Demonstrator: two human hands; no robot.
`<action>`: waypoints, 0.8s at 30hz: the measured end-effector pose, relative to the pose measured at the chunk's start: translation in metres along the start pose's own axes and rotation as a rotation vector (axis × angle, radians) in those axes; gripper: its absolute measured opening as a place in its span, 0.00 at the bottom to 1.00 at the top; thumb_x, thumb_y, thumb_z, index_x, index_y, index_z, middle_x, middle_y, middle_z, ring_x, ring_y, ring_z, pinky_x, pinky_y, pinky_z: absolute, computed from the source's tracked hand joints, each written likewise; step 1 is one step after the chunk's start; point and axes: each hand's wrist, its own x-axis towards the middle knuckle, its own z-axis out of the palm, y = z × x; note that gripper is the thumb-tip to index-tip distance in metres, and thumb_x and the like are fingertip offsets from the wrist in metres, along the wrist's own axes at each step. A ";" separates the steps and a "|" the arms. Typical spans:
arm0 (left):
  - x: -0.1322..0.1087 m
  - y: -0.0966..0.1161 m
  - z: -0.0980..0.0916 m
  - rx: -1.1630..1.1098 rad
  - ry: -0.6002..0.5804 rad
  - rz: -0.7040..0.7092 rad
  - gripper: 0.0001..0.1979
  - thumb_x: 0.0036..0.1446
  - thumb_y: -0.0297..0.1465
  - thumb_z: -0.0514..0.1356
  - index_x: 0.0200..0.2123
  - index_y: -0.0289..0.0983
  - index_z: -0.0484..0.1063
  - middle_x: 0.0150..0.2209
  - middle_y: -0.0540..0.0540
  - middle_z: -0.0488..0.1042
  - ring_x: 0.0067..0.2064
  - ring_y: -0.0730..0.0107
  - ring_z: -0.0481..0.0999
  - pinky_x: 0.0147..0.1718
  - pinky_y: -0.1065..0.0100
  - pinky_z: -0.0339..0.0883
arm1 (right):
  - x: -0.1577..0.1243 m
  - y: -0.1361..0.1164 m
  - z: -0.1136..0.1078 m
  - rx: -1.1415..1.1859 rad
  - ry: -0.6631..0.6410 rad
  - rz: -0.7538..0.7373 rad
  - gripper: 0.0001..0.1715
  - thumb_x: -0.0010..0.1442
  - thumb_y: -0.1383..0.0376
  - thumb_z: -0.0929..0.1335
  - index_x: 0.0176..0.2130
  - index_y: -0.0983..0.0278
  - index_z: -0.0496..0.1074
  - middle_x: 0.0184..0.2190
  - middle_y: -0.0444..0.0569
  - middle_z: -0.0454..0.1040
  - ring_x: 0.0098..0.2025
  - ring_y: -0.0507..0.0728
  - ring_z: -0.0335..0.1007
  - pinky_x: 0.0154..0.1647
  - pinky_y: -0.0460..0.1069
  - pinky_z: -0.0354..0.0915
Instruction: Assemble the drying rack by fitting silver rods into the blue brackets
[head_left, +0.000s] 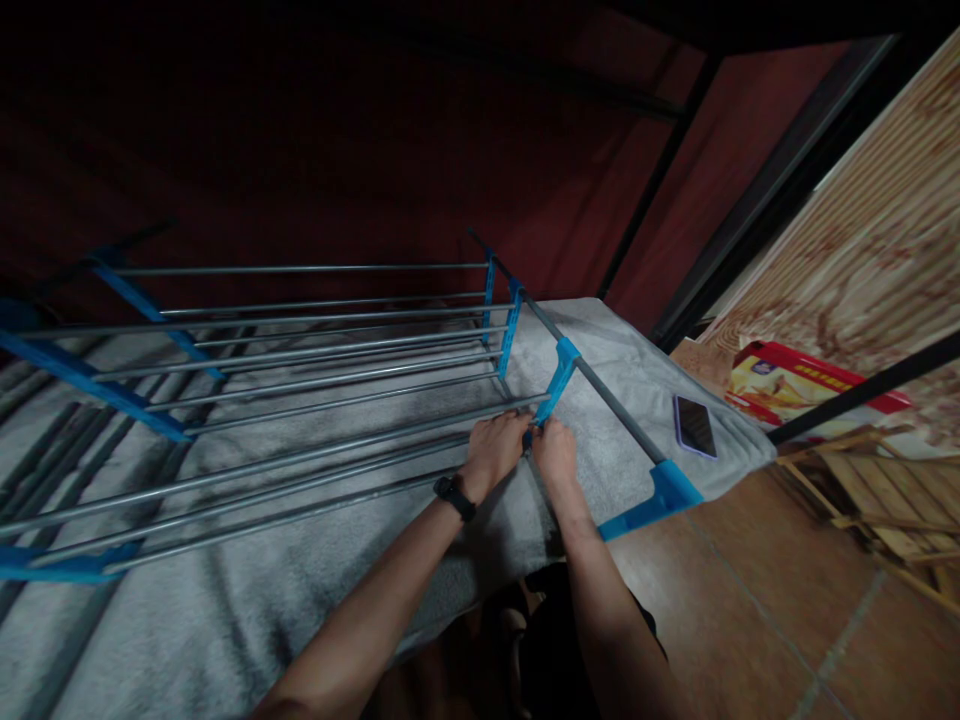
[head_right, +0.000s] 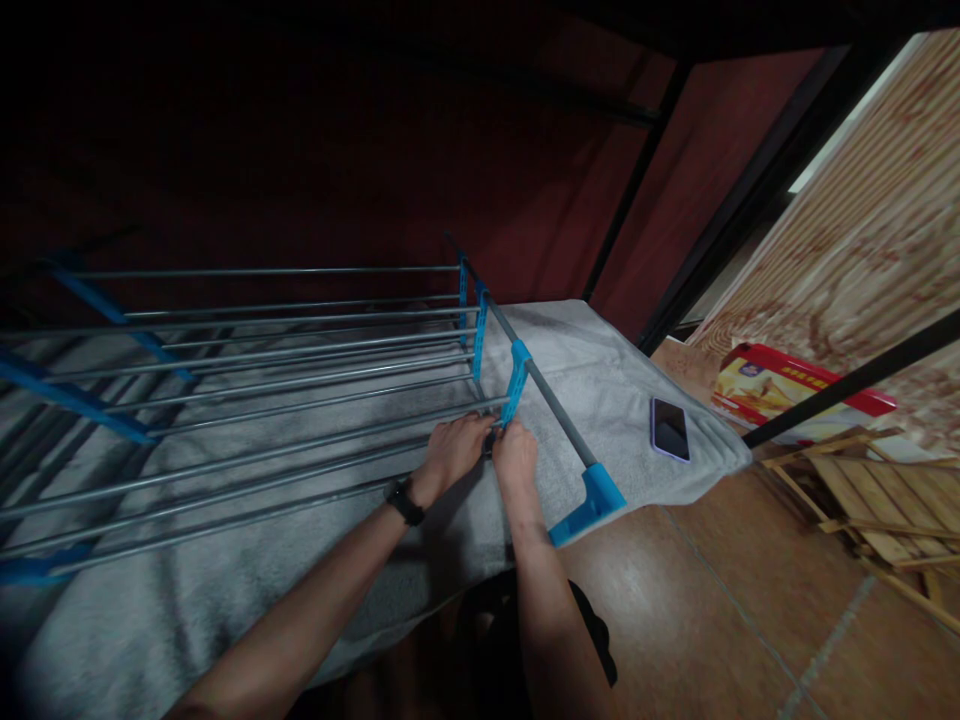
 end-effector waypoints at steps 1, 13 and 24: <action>0.000 0.000 0.000 -0.003 0.002 0.000 0.17 0.66 0.29 0.46 0.52 0.44 0.70 0.46 0.45 0.77 0.46 0.62 0.76 0.43 0.64 0.68 | 0.000 -0.001 0.000 -0.001 0.001 0.002 0.16 0.66 0.65 0.62 0.46 0.72 0.72 0.39 0.61 0.79 0.44 0.61 0.76 0.42 0.48 0.65; 0.001 -0.003 0.007 -0.004 0.010 0.014 0.17 0.65 0.27 0.46 0.51 0.42 0.69 0.48 0.44 0.76 0.48 0.62 0.75 0.46 0.63 0.67 | -0.002 -0.006 0.000 -0.015 -0.022 0.028 0.16 0.66 0.66 0.61 0.49 0.72 0.71 0.39 0.60 0.78 0.45 0.60 0.76 0.44 0.48 0.65; 0.003 -0.004 0.010 -0.001 0.012 0.041 0.18 0.63 0.24 0.47 0.50 0.41 0.70 0.47 0.44 0.76 0.46 0.61 0.76 0.44 0.63 0.67 | -0.005 -0.008 0.001 -0.018 -0.018 0.033 0.17 0.66 0.67 0.60 0.50 0.72 0.70 0.40 0.60 0.78 0.46 0.60 0.75 0.45 0.48 0.64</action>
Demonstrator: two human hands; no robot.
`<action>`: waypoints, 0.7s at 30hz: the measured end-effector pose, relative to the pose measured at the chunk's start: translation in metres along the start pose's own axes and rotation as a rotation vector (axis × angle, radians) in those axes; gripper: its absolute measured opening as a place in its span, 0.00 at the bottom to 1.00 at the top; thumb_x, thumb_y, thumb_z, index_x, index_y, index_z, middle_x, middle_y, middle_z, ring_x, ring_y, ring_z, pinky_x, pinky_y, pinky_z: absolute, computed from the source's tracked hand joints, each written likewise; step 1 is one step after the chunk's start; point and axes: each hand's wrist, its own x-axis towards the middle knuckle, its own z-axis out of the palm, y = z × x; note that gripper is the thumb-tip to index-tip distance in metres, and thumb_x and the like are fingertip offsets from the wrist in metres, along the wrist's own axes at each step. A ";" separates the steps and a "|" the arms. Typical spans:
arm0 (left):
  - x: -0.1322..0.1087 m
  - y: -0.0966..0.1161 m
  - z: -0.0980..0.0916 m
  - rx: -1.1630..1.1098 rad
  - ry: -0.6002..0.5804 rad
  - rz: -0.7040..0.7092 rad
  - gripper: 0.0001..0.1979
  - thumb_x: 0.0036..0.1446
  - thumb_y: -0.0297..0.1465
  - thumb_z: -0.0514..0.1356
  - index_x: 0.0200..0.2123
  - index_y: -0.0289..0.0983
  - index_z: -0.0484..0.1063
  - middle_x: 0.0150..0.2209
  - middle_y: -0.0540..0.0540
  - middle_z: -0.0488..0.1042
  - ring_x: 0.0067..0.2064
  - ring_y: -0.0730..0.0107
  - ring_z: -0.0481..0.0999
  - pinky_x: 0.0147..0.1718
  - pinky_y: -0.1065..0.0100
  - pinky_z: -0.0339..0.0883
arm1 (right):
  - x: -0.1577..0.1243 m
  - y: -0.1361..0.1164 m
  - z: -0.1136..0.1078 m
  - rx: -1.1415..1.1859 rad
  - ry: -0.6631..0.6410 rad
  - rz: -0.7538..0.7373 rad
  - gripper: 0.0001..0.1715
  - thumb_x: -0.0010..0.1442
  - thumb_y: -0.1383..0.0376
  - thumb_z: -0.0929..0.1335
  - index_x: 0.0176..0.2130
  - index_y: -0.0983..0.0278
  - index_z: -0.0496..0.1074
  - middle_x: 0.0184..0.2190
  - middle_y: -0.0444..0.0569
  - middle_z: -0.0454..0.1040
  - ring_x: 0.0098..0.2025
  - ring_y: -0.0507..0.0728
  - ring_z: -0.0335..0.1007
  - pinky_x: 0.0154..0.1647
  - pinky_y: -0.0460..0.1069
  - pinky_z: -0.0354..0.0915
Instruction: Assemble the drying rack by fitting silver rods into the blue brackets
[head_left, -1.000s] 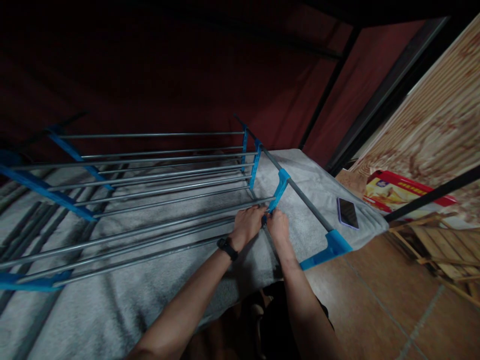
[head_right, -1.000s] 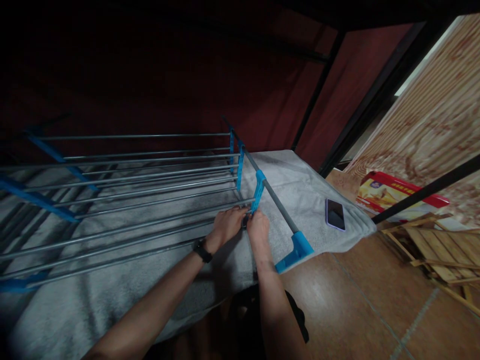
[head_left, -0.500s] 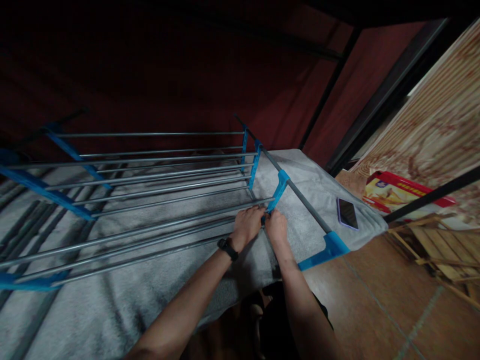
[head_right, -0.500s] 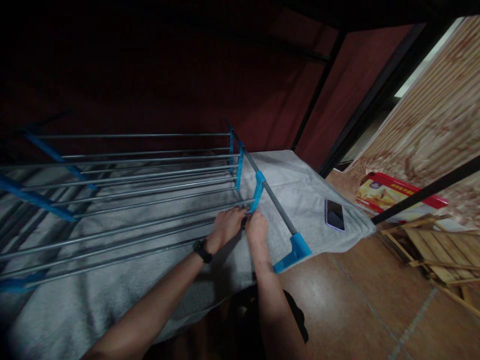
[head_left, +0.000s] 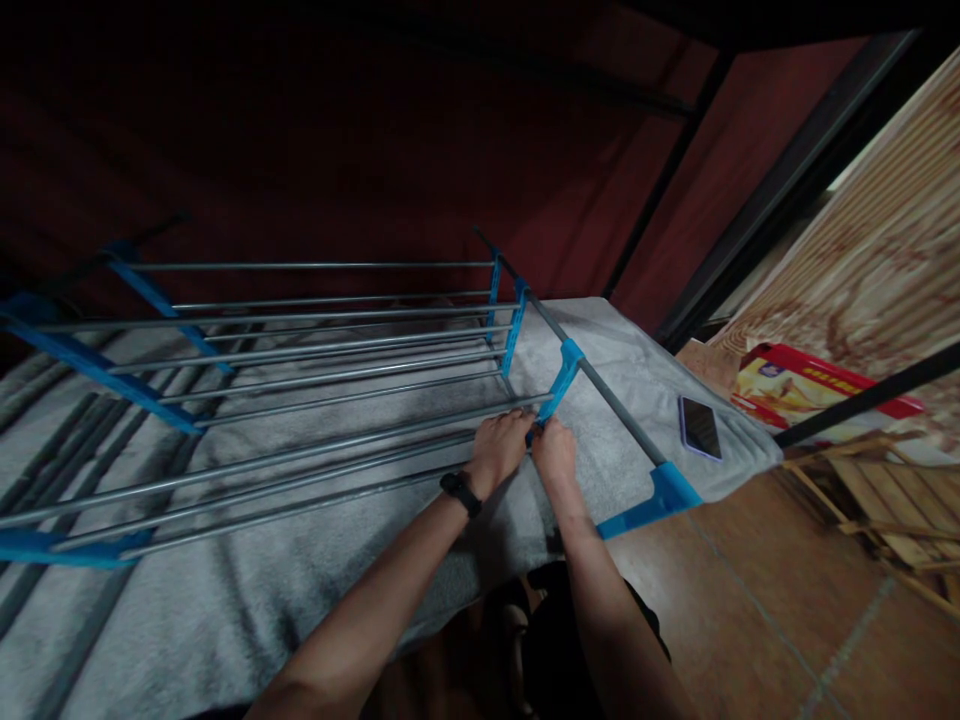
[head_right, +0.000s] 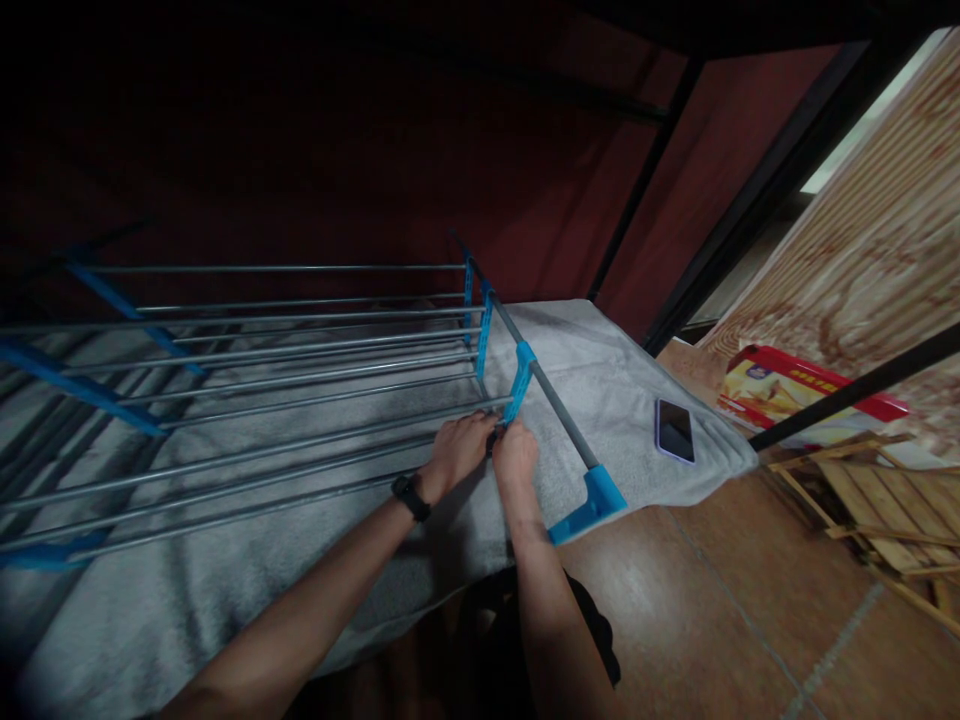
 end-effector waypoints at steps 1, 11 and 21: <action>0.000 0.000 0.000 0.002 0.001 -0.004 0.17 0.63 0.24 0.47 0.50 0.41 0.70 0.47 0.44 0.76 0.46 0.61 0.76 0.44 0.63 0.67 | 0.000 0.000 0.000 0.001 -0.001 0.003 0.17 0.66 0.67 0.60 0.50 0.72 0.70 0.40 0.60 0.78 0.46 0.60 0.75 0.45 0.48 0.64; 0.001 -0.002 0.000 -0.008 -0.011 0.010 0.18 0.62 0.24 0.48 0.51 0.42 0.69 0.48 0.45 0.75 0.47 0.62 0.76 0.43 0.64 0.67 | 0.008 0.006 -0.003 0.041 -0.035 -0.015 0.16 0.65 0.65 0.63 0.48 0.69 0.72 0.41 0.59 0.79 0.47 0.60 0.75 0.44 0.47 0.64; 0.003 -0.005 -0.002 -0.006 -0.004 0.048 0.18 0.62 0.24 0.48 0.51 0.43 0.69 0.46 0.46 0.76 0.45 0.63 0.76 0.42 0.65 0.69 | 0.013 0.009 0.001 0.053 -0.032 -0.016 0.17 0.64 0.65 0.62 0.49 0.69 0.72 0.42 0.59 0.79 0.48 0.60 0.75 0.43 0.47 0.64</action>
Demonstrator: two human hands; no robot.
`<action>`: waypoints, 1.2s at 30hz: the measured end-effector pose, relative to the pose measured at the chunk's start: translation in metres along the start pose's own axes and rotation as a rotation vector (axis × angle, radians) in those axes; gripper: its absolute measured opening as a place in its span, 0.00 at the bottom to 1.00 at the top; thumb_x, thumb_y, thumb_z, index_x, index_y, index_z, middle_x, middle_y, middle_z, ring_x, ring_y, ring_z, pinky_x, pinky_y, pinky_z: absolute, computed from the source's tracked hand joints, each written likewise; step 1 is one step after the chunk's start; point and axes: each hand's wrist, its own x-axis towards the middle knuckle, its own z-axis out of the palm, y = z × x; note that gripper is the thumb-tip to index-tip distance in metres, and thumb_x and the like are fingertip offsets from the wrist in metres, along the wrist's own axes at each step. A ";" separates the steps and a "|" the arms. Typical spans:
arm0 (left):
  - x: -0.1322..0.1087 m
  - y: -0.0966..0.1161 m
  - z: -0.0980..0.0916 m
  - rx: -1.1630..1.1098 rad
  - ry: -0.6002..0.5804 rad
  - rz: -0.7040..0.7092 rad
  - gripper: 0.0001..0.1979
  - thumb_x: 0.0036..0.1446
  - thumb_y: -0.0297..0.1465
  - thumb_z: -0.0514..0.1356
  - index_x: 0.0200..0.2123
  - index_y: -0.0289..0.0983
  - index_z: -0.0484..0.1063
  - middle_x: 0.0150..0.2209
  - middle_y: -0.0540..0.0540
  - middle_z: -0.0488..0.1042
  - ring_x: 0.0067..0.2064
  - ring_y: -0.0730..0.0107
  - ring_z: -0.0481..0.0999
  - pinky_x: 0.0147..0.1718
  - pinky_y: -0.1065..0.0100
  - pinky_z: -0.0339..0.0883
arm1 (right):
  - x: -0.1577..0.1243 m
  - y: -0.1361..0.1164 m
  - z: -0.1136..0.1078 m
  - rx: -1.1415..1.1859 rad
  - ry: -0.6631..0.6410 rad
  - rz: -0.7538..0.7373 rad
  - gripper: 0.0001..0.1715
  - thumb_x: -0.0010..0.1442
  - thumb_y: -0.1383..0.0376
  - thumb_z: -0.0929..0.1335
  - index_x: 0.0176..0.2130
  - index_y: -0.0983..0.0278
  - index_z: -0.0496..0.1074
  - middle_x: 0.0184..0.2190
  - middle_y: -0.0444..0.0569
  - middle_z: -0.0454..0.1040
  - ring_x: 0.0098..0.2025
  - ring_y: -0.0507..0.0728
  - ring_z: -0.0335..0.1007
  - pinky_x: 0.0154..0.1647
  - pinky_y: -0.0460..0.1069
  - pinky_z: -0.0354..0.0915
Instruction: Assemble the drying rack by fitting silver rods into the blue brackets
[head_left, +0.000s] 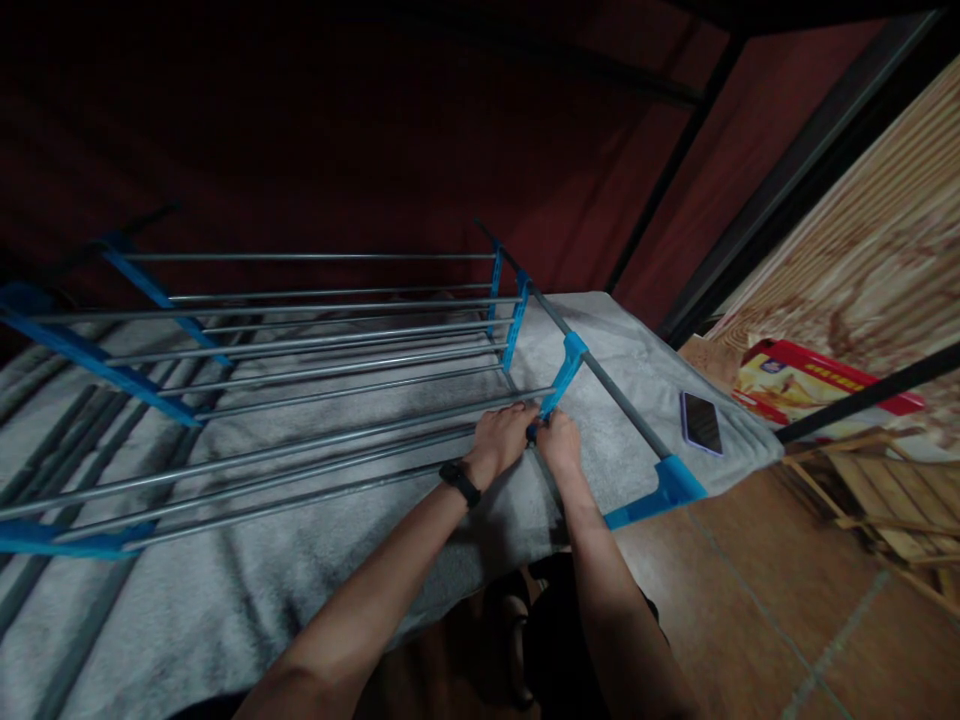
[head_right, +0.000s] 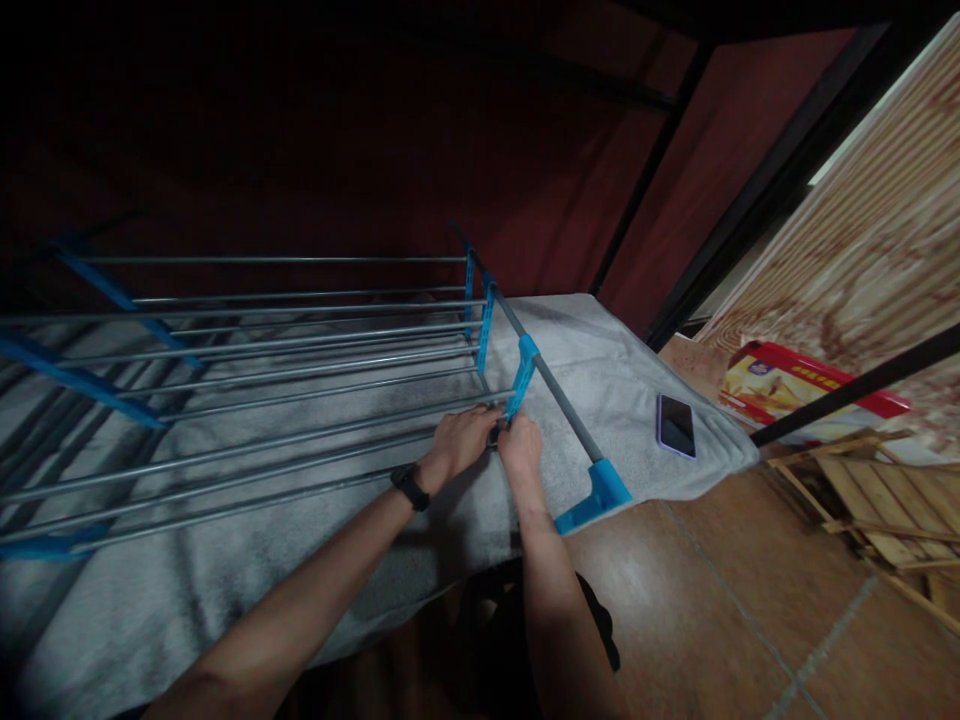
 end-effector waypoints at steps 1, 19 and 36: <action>0.000 0.000 0.001 0.006 0.014 0.003 0.19 0.62 0.24 0.48 0.52 0.42 0.69 0.46 0.46 0.76 0.45 0.63 0.76 0.43 0.64 0.69 | 0.001 0.000 0.000 0.002 0.001 -0.002 0.17 0.64 0.65 0.63 0.49 0.68 0.72 0.42 0.59 0.79 0.48 0.60 0.75 0.43 0.47 0.64; -0.034 -0.006 0.063 -0.044 -0.016 -0.112 0.17 0.65 0.27 0.46 0.53 0.35 0.67 0.52 0.40 0.69 0.55 0.60 0.66 0.56 0.57 0.59 | 0.010 0.009 -0.001 0.047 -0.076 0.002 0.18 0.62 0.62 0.63 0.49 0.67 0.72 0.44 0.58 0.78 0.49 0.59 0.74 0.44 0.47 0.63; -0.016 -0.012 0.050 -0.239 -0.024 -0.106 0.21 0.60 0.20 0.46 0.50 0.40 0.70 0.48 0.43 0.76 0.51 0.61 0.73 0.49 0.61 0.66 | 0.011 0.009 0.000 0.115 -0.166 0.064 0.23 0.65 0.59 0.58 0.50 0.68 0.71 0.40 0.56 0.78 0.43 0.58 0.74 0.42 0.48 0.65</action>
